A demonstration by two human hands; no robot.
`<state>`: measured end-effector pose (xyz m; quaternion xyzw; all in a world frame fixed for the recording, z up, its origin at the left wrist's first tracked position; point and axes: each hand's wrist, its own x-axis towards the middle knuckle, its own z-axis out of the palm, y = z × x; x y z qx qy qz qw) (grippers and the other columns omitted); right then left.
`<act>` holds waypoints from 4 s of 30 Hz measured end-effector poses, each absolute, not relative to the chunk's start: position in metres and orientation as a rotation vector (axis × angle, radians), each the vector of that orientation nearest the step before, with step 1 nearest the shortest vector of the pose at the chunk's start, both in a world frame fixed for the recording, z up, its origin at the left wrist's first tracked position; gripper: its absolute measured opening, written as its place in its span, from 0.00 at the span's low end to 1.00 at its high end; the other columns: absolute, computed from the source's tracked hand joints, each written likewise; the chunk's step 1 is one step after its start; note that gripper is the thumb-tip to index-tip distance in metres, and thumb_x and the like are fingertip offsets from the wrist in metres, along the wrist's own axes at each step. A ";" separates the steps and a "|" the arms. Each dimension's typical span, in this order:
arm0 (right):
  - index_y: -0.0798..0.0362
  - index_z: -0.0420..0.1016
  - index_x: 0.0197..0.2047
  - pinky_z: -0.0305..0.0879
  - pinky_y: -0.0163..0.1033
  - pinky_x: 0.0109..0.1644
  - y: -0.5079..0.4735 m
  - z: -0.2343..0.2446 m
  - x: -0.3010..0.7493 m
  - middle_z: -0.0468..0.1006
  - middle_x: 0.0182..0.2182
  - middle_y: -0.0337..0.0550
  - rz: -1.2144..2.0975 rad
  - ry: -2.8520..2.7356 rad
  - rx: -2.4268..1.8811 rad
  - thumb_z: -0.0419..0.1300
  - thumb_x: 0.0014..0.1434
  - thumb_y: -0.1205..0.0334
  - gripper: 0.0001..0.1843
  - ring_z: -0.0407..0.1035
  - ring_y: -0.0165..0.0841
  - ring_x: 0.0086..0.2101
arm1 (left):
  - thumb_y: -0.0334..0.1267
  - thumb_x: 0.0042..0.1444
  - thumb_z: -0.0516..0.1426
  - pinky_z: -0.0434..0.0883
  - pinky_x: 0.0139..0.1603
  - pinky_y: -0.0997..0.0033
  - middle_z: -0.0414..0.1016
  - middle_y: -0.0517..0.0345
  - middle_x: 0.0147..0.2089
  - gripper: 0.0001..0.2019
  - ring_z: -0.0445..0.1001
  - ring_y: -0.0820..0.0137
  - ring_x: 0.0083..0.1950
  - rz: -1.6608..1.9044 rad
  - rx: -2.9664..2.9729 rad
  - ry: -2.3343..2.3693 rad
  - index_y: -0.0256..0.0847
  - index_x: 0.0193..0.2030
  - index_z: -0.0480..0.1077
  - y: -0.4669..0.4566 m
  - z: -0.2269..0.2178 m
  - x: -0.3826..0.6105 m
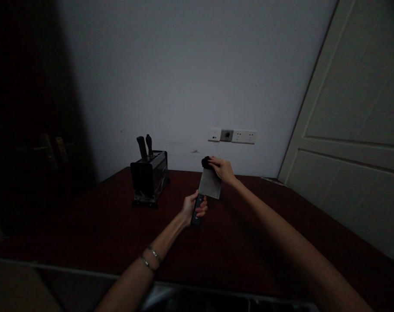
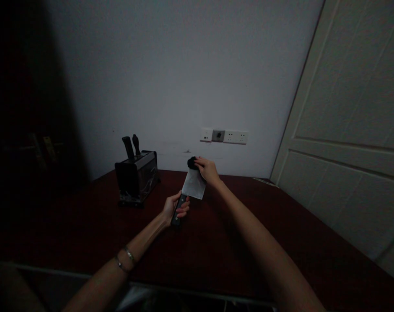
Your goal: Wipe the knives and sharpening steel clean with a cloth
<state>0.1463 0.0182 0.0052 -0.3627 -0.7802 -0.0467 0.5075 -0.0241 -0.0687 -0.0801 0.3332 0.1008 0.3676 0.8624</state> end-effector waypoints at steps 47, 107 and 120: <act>0.51 0.77 0.40 0.63 0.49 0.54 0.016 0.008 0.147 0.76 0.44 0.46 -0.280 -1.823 -0.913 0.54 0.53 0.73 0.15 0.68 0.40 0.48 | 0.48 0.58 0.44 0.48 0.10 0.84 0.53 0.65 0.17 0.19 0.43 0.82 0.13 0.793 0.794 0.218 0.34 0.27 0.62 -0.071 -0.089 -0.020; 0.49 0.73 0.47 0.61 0.49 0.56 -0.075 -0.055 0.142 0.73 0.48 0.46 -0.259 -2.046 -0.729 0.52 0.56 0.73 0.18 0.64 0.35 0.52 | 0.45 0.58 0.45 0.47 0.10 0.83 0.53 0.65 0.17 0.16 0.45 0.82 0.13 0.818 0.760 0.081 0.34 0.27 0.61 -0.069 -0.079 -0.027; 0.49 0.77 0.40 0.61 0.50 0.55 -0.013 0.024 0.158 0.76 0.45 0.45 -0.373 -1.852 -0.864 0.53 0.54 0.73 0.15 0.68 0.38 0.48 | 0.45 0.58 0.46 0.46 0.10 0.84 0.52 0.66 0.17 0.16 0.43 0.83 0.13 0.742 0.737 0.064 0.33 0.29 0.62 -0.079 -0.076 -0.026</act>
